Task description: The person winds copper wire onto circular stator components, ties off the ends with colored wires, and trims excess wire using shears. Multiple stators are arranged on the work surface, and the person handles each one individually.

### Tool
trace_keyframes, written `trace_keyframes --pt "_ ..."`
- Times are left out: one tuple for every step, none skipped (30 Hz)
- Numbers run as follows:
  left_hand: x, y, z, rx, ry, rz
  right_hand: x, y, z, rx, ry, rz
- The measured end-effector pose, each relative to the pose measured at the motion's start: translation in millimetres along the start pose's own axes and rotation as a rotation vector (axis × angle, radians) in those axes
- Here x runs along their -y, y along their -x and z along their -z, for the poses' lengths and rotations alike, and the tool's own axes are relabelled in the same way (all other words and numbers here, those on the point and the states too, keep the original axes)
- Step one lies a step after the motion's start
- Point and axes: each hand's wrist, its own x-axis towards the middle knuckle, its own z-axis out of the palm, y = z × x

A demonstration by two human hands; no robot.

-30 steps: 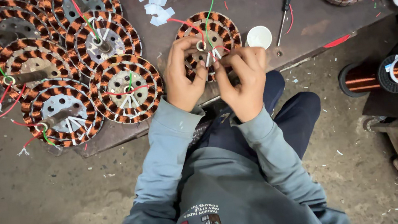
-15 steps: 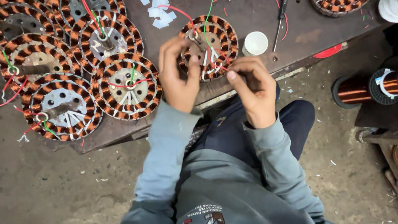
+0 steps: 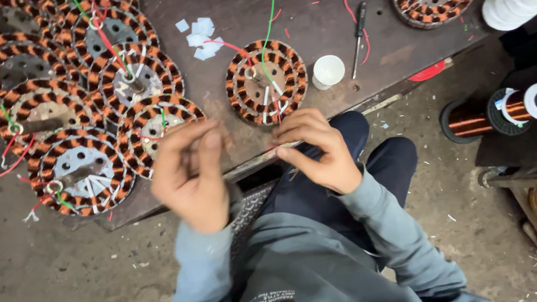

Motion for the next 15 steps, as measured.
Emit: trace_keyframes --pt "-7 3 4 -0.026 0.005 0.026 2 2 8 -0.055 0.022 -0.01" --pt "-13 10 7 0.112 0.007 -0.073 2 4 17 -0.11 0.042 -0.017" --pt "-19 16 8 0.251 0.01 -0.171 -1 4 26 -0.165 0.062 -0.023" --pt "-23 22 5 0.423 0.061 -0.175 -11 0 36 -0.282 0.129 -0.083" --pt "-26 28 -4 0.595 0.112 -0.178 -25 -8 50 -0.4 0.195 -0.142" --pt "-29 39 -16 0.712 0.099 -0.237 -44 -18 66 -0.44 0.282 -0.143" --pt "-30 51 -36 0.914 0.275 -0.135 -66 -32 83 -0.479 0.371 -0.144" --pt "-31 65 -57 1.041 0.367 -0.08 -93 -47 98 -0.492 0.412 -0.122" --pt "-34 82 -79 1.164 0.436 -0.034 -116 -54 114 -0.411 0.527 -0.106" --pt "-37 95 -100 1.263 0.486 -0.002 -140 -65 127 -0.325 0.635 -0.086" --pt "-38 106 -115 1.317 0.501 -0.004 -163 -78 140 -0.202 0.757 -0.11" --pt "-38 116 -126 1.372 0.513 -0.005 -183 -86 148 -0.076 0.874 -0.135" --pt "-39 124 -133 1.415 0.519 -0.01 -200 -91 148 -0.011 0.92 -0.167" --pt "-35 126 -130 1.447 0.519 -0.022 -213 -98 151 0.049 0.972 -0.193" --pt "-32 127 -126 1.468 0.521 -0.036 -226 -104 153 0.11 1.023 -0.219"
